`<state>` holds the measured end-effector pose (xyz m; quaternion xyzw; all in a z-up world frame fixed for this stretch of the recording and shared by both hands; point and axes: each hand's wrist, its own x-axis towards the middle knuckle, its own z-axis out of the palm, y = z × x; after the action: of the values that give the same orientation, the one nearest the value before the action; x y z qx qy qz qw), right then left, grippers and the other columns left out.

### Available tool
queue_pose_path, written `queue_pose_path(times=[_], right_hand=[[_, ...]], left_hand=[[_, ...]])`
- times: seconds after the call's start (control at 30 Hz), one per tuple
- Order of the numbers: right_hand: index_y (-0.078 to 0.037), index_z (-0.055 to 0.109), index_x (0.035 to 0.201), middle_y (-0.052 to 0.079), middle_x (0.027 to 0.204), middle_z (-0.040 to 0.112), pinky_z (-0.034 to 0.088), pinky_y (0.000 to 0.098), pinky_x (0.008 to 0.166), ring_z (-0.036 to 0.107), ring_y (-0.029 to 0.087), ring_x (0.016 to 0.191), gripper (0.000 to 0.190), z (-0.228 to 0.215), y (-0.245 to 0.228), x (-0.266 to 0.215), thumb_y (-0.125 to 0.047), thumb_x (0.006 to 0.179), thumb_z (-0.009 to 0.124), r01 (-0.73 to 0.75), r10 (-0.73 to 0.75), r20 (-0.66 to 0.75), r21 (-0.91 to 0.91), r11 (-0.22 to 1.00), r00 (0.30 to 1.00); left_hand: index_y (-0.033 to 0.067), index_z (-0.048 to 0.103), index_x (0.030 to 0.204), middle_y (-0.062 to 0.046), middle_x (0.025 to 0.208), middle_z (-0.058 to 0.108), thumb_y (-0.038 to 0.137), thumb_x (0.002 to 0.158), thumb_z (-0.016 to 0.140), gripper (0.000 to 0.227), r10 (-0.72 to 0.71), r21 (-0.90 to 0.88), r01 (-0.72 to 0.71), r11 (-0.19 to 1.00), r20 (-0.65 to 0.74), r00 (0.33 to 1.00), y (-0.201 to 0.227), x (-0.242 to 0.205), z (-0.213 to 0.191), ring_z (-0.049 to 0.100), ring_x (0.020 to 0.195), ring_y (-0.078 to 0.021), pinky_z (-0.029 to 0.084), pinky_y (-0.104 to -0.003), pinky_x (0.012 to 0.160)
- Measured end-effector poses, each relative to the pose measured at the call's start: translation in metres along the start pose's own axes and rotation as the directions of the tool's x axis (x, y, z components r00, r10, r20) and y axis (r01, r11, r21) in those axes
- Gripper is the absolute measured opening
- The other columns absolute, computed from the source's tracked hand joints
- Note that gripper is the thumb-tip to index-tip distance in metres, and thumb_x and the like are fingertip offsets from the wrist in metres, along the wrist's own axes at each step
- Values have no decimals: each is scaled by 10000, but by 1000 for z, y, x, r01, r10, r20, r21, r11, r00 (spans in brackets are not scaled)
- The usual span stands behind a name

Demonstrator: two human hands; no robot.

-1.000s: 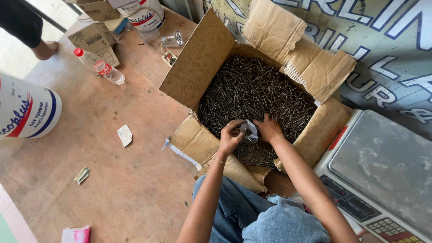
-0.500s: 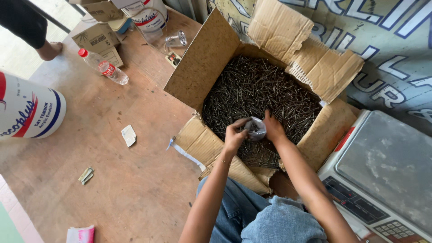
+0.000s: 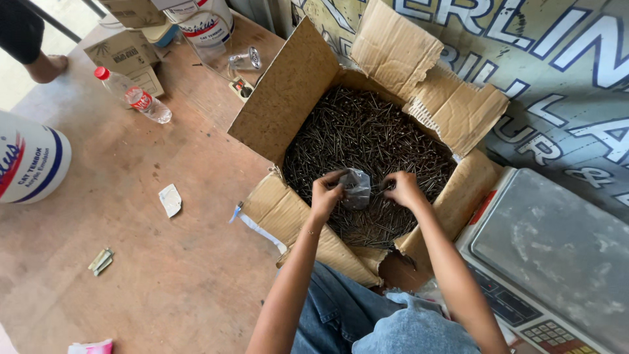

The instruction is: The person scoops nails from a large cardboard box into a small plastic bag, weighs the bag on a digital scale, and seals it with a handheld sealer. The person then places the sealed bag into a second box and repeats the process.

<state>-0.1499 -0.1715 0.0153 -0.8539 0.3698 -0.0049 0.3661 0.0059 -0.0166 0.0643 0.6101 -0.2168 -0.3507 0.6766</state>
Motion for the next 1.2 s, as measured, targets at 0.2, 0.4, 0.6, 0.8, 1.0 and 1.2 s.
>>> queue_pose_path(times=[0.2, 0.4, 0.6, 0.8, 1.0, 1.2], right_hand=[[-106, 715, 905, 113, 892, 695, 488, 384, 830, 643, 293, 904, 255, -73, -61, -33, -72, 661, 779, 141, -100, -211, 192, 971, 972], [-73, 677, 864, 120, 880, 646, 527, 388, 780, 632, 285, 858, 164, -59, -102, -21, -21, 719, 732, 470, -430, -356, 29, 882, 829], [-102, 671, 821, 54, 917, 577, 537, 347, 790, 627, 242, 900, 171, -8, -82, -8, 5, 706, 738, 615, -588, -472, -115, 780, 657], [-104, 684, 804, 75, 898, 611, 543, 355, 762, 648, 247, 856, 209, -13, -78, -17, 35, 662, 748, 660, -607, -431, -33, 750, 668], [-106, 692, 873, 88, 941, 650, 541, 386, 759, 656, 285, 891, 222, -41, -107, -43, -20, 678, 753, 697, -633, -364, 67, 714, 684], [-112, 682, 867, 86, 830, 668, 534, 342, 695, 657, 229, 778, 117, -43, -88, -39, -210, 804, 670, 698, -569, -495, 111, 708, 656]], left_hand=[[31, 687, 1064, -182, 1048, 624, -99, 659, 567, 442, 55, -3, -55, 998, 61, 997, -15, 1, 1, 611, 856, -198, 544, -285, 655], [70, 702, 1026, -161, 1012, 649, -21, 636, 631, 407, 102, 265, -110, 958, 43, 994, -19, -8, 14, 655, 843, -257, 537, -309, 670], [-27, 673, 1035, -221, 1008, 636, -17, 648, 657, 387, 117, 271, -103, 957, -36, 992, -23, -6, 13, 645, 868, -323, 541, -333, 628], [-3, 686, 1019, -200, 1018, 646, -25, 644, 625, 381, 177, 266, -166, 950, -17, 984, -8, -9, 14, 627, 963, -330, 539, -353, 731], [-2, 685, 1020, -206, 1006, 651, -29, 643, 613, 385, 185, 225, -175, 958, -25, 982, -7, -12, 16, 621, 982, -315, 529, -333, 753], [0, 678, 1048, -210, 1089, 604, -91, 667, 561, 408, 104, 100, -102, 990, -21, 994, -16, -8, 12, 667, 681, -254, 550, -288, 510]])
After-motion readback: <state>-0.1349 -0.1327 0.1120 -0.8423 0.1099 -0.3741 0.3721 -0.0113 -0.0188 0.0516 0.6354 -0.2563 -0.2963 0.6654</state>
